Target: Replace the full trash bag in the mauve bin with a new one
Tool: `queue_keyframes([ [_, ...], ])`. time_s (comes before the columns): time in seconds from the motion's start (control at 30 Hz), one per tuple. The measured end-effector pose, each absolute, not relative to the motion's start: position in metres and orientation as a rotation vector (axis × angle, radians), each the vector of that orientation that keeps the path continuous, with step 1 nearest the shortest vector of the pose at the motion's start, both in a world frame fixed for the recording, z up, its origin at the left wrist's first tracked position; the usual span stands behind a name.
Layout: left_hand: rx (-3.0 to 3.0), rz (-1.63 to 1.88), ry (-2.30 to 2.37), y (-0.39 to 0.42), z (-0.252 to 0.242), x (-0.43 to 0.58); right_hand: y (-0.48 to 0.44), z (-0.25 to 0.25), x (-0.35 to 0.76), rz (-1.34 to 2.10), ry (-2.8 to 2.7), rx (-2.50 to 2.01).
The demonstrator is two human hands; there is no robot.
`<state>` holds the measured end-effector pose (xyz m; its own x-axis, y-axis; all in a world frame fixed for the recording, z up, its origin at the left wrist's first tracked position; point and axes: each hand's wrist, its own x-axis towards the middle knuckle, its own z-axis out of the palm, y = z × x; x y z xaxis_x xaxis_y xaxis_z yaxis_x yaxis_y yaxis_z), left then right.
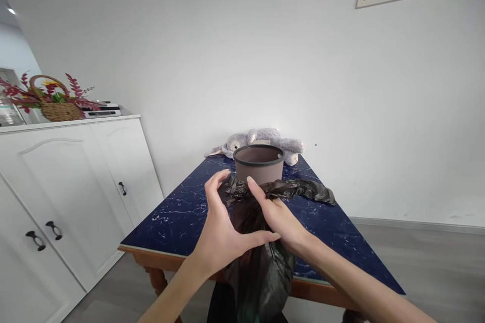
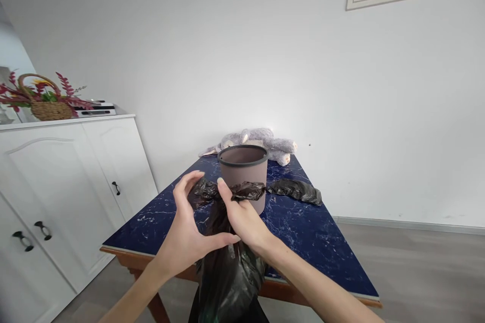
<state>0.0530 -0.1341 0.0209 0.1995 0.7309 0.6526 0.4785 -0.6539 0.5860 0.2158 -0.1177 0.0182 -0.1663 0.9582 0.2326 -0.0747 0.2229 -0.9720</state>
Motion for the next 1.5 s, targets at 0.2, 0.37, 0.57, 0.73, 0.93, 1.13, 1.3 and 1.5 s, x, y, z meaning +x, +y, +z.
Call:
queue_keyframes([
  [0.2,1.875,1.276,1.124,-0.138,0.006,0.056,-0.125,0.028,0.221,1.392,-1.308,-0.988],
  [0.37,1.959,1.084,1.021,-0.138,0.022,0.059,-0.124,0.036,0.233,1.322,-1.446,-1.159],
  [0.57,2.011,1.058,1.123,-0.129,0.022,0.053,-0.12,0.043,0.251,1.377,-1.542,-0.908],
  [0.73,1.891,0.908,0.836,-0.116,0.019,0.051,-0.118,0.051,0.269,1.414,-1.853,-0.888],
  [0.93,1.73,0.888,0.864,-0.111,0.019,0.047,-0.11,0.054,0.284,0.83,-2.408,-0.769],
  [1.13,1.755,1.002,0.957,-0.111,0.014,0.048,-0.1,0.024,0.28,-0.09,-2.274,-0.946],
  [1.3,1.834,0.993,0.87,-0.116,0.016,0.051,-0.106,0.002,0.265,-0.658,-2.027,-0.98],
  [1.5,1.651,1.007,0.877,-0.105,0.011,0.054,-0.113,-0.003,0.25,-0.873,-1.974,-1.029],
])
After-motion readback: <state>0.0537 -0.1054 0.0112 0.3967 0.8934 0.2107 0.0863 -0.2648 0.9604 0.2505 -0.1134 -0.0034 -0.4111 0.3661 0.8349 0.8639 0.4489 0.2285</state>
